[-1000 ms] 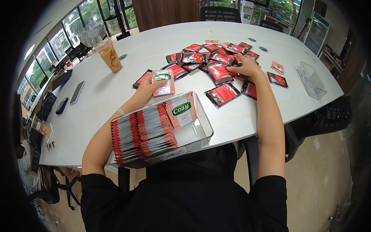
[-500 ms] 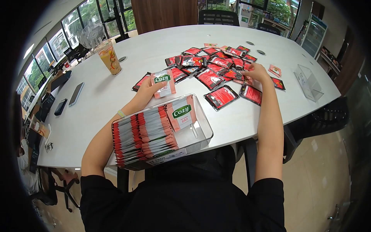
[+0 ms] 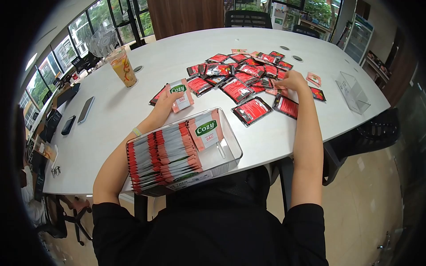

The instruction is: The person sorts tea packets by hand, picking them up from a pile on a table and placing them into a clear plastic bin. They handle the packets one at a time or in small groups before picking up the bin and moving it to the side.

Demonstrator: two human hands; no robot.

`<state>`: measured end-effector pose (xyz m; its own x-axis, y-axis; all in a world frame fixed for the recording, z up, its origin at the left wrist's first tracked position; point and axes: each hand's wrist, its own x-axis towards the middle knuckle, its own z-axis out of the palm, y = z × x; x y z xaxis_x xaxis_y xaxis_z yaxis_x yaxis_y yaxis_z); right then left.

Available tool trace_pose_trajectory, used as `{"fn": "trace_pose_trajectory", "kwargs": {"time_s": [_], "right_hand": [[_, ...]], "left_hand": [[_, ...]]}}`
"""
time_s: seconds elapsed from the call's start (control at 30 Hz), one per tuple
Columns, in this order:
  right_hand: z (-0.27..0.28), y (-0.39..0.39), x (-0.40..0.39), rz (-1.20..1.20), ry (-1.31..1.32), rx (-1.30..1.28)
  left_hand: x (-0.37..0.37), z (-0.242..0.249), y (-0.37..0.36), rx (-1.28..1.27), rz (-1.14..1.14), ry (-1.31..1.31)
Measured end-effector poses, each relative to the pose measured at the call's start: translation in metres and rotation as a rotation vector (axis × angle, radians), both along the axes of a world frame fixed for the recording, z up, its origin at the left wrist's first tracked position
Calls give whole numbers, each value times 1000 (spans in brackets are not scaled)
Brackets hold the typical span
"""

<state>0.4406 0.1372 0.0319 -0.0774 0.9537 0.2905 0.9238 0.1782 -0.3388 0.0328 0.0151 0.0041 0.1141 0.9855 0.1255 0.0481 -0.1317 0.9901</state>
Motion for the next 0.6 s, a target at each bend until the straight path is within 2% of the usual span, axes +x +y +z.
{"fn": "trace_pose_trajectory", "kwargs": {"time_s": [0.07, 0.2, 0.43, 0.53, 0.6], "right_hand": [[0, -3, 2, -163, -104, -134], [-9, 2, 9, -215, -9, -73], [-2, 7, 16, -73, 166, -249], [14, -4, 4, -55, 190, -127], [24, -20, -14, 74, 347, 81]], "left_hand": [[0, 1, 0, 8, -31, -43], [5, 9, -5, 20, -88, -140], [3, 9, -5, 52, -131, -116], [4, 9, -4, 43, -136, -122], [6, 9, -3, -19, -83, -199]]}}
